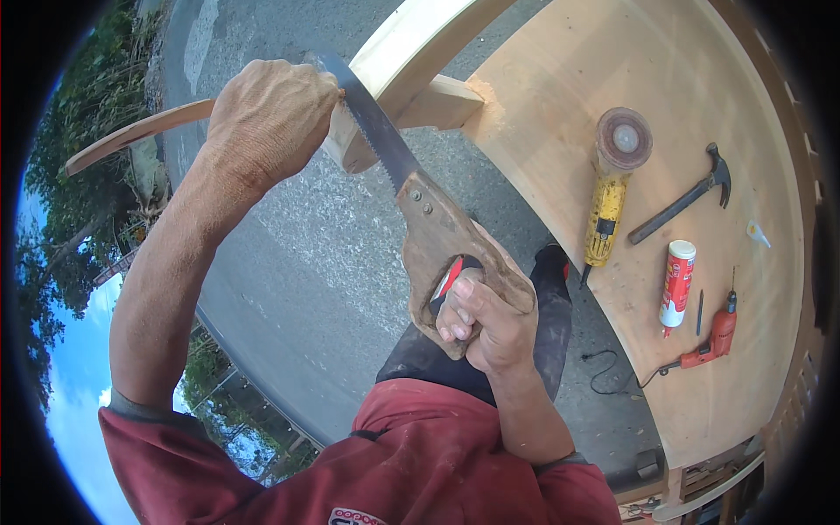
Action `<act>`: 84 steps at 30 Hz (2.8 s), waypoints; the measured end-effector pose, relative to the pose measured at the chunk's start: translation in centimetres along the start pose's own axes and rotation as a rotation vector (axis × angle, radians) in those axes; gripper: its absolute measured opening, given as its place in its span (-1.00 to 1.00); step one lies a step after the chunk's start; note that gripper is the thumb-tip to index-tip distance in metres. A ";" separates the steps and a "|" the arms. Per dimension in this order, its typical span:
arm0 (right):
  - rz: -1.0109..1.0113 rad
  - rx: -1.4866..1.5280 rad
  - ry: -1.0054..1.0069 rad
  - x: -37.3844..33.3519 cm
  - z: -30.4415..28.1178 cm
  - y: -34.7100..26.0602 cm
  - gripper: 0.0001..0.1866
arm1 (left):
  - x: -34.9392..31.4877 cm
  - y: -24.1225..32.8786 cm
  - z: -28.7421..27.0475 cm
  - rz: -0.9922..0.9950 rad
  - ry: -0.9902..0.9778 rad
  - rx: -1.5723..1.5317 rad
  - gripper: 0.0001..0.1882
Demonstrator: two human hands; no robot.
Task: The person applies glue to a wooden dowel, inserts it into a wooden bench, and saws off the excess wood with a hand saw. They hammer the joint, apply glue from a bottle to the bench arm, and sand the wooden surface with a power sander.
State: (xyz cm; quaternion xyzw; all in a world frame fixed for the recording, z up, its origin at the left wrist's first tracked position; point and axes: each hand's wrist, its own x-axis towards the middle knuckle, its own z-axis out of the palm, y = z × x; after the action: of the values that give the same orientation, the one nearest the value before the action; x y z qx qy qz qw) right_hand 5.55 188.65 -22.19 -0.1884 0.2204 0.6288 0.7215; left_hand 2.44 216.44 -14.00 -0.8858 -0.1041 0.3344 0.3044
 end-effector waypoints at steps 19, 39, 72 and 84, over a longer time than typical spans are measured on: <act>-0.028 -0.096 0.002 3.0 0.0 1.2 -0.43 | 0.2 -0.1 -0.4 -0.033 -0.134 -0.059 -0.79; -0.743 -0.263 -0.068 -3.3 -8.4 -5.2 -0.33 | -4.8 1.3 -7.8 -0.679 0.147 -1.320 -0.55; -0.366 -1.544 1.200 5.0 -26.5 -31.8 -0.44 | -2.3 4.7 7.7 -1.162 0.871 -1.619 -0.55; -0.896 -1.281 1.255 7.0 -30.0 -38.1 -0.73 | -0.1 6.1 6.7 -1.016 0.235 -2.184 -0.62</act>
State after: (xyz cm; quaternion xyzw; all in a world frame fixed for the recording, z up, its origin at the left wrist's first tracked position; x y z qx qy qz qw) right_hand 41.64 172.65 -51.26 -0.9048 0.0896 0.0861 0.4074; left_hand -2.20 214.70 -21.62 -0.5593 -0.6393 -0.1698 -0.4996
